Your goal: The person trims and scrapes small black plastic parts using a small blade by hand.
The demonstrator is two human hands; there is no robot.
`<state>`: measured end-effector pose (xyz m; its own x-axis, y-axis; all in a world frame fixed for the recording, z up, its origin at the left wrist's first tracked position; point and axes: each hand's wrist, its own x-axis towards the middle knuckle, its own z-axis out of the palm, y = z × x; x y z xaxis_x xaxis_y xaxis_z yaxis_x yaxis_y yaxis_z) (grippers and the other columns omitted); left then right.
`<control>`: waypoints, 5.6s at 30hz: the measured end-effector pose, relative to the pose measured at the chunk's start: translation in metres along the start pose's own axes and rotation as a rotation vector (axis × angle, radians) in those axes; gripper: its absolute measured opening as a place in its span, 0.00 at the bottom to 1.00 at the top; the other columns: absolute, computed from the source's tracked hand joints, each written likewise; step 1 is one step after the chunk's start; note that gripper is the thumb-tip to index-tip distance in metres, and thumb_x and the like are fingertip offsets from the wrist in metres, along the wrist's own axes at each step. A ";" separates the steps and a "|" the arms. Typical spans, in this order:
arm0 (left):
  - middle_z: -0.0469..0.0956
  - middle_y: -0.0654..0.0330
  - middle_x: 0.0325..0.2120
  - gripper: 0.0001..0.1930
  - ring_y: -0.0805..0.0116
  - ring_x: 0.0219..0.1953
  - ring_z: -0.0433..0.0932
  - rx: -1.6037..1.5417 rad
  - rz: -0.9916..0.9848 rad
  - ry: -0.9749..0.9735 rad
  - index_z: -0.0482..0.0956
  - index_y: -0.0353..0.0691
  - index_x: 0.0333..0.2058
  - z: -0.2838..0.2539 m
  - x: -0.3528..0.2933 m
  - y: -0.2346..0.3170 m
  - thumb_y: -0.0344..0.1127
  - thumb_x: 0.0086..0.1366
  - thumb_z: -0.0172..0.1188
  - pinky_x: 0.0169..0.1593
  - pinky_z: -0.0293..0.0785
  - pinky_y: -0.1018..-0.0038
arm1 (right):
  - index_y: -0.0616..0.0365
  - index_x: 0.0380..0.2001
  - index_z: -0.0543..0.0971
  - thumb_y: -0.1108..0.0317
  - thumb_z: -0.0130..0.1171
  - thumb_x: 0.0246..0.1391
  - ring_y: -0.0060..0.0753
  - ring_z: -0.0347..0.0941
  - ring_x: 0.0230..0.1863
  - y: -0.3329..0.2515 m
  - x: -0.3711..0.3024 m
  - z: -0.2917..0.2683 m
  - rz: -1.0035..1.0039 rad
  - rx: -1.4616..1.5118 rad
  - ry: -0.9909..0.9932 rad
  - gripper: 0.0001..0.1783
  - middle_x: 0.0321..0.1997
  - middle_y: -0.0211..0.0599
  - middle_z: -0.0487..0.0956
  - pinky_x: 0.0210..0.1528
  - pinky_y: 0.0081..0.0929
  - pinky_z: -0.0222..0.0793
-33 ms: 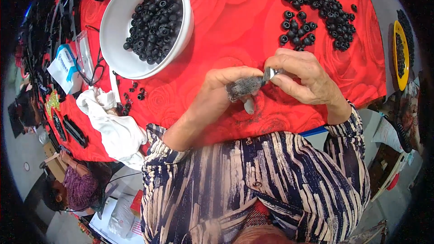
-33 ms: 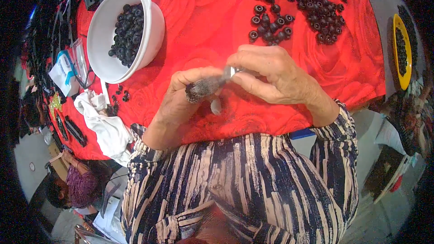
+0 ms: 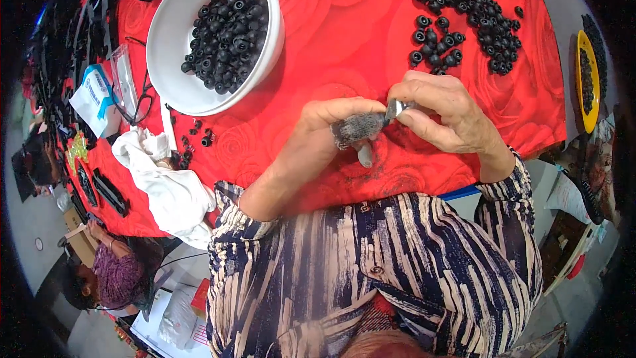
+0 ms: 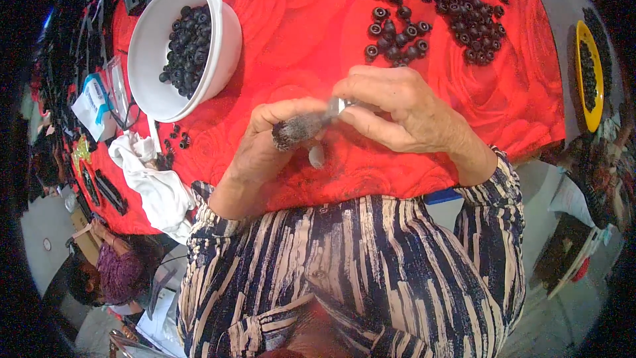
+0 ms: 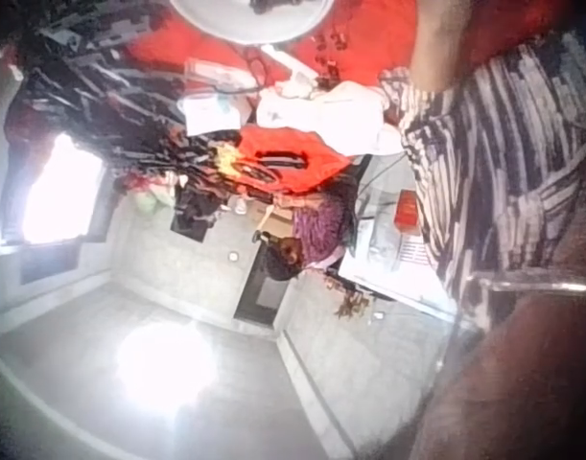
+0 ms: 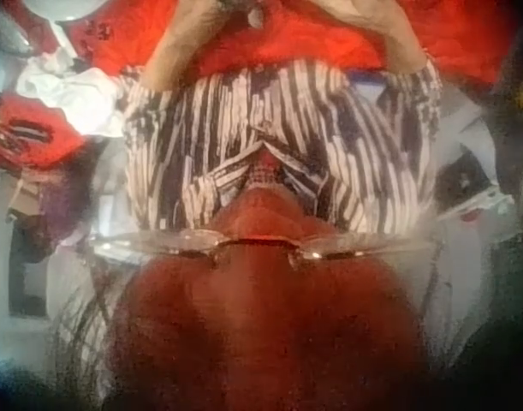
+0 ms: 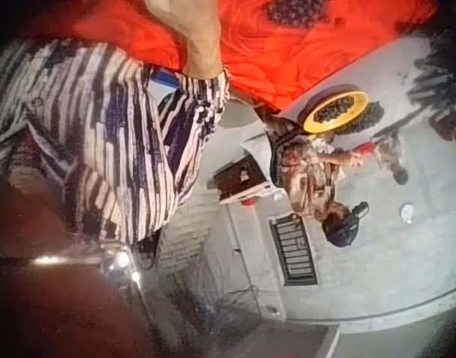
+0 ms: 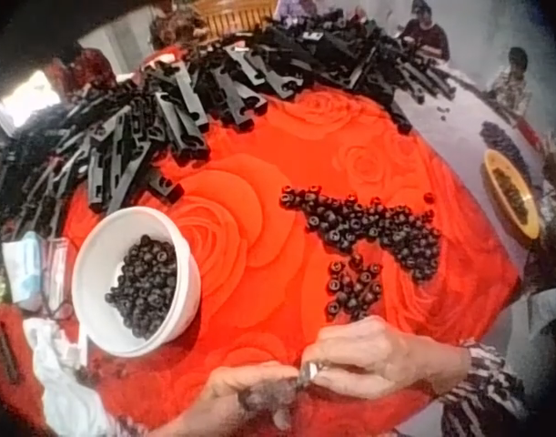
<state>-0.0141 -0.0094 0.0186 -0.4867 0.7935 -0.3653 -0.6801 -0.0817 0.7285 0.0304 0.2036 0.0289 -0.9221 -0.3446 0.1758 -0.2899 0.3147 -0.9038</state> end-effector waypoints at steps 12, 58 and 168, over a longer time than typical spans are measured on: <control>0.74 0.63 0.24 0.10 0.75 0.23 0.74 -0.025 -0.048 0.014 0.77 0.33 0.39 0.000 0.002 0.003 0.30 0.61 0.52 0.29 0.71 0.79 | 0.67 0.33 0.73 0.77 0.53 0.46 0.33 0.65 0.21 0.001 0.000 0.002 -0.001 -0.003 0.005 0.08 0.22 0.38 0.69 0.22 0.26 0.59; 0.75 0.64 0.27 0.10 0.77 0.26 0.73 0.011 -0.015 0.007 0.77 0.33 0.40 0.001 0.001 0.005 0.28 0.60 0.53 0.29 0.72 0.79 | 0.67 0.32 0.73 0.79 0.54 0.44 0.30 0.65 0.21 0.001 -0.001 0.000 -0.038 -0.070 0.019 0.09 0.23 0.38 0.70 0.21 0.25 0.59; 0.76 0.61 0.30 0.12 0.79 0.30 0.73 -0.039 0.217 0.114 0.75 0.32 0.43 0.010 -0.003 -0.010 0.25 0.61 0.51 0.32 0.72 0.83 | 0.65 0.38 0.72 0.78 0.52 0.48 0.27 0.62 0.23 -0.007 -0.002 0.010 -0.024 -0.114 0.180 0.11 0.25 0.35 0.66 0.25 0.23 0.57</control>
<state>-0.0005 -0.0051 0.0185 -0.6811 0.6816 -0.2676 -0.5726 -0.2679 0.7748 0.0373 0.1932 0.0307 -0.9425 -0.1927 0.2732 -0.3303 0.4097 -0.8503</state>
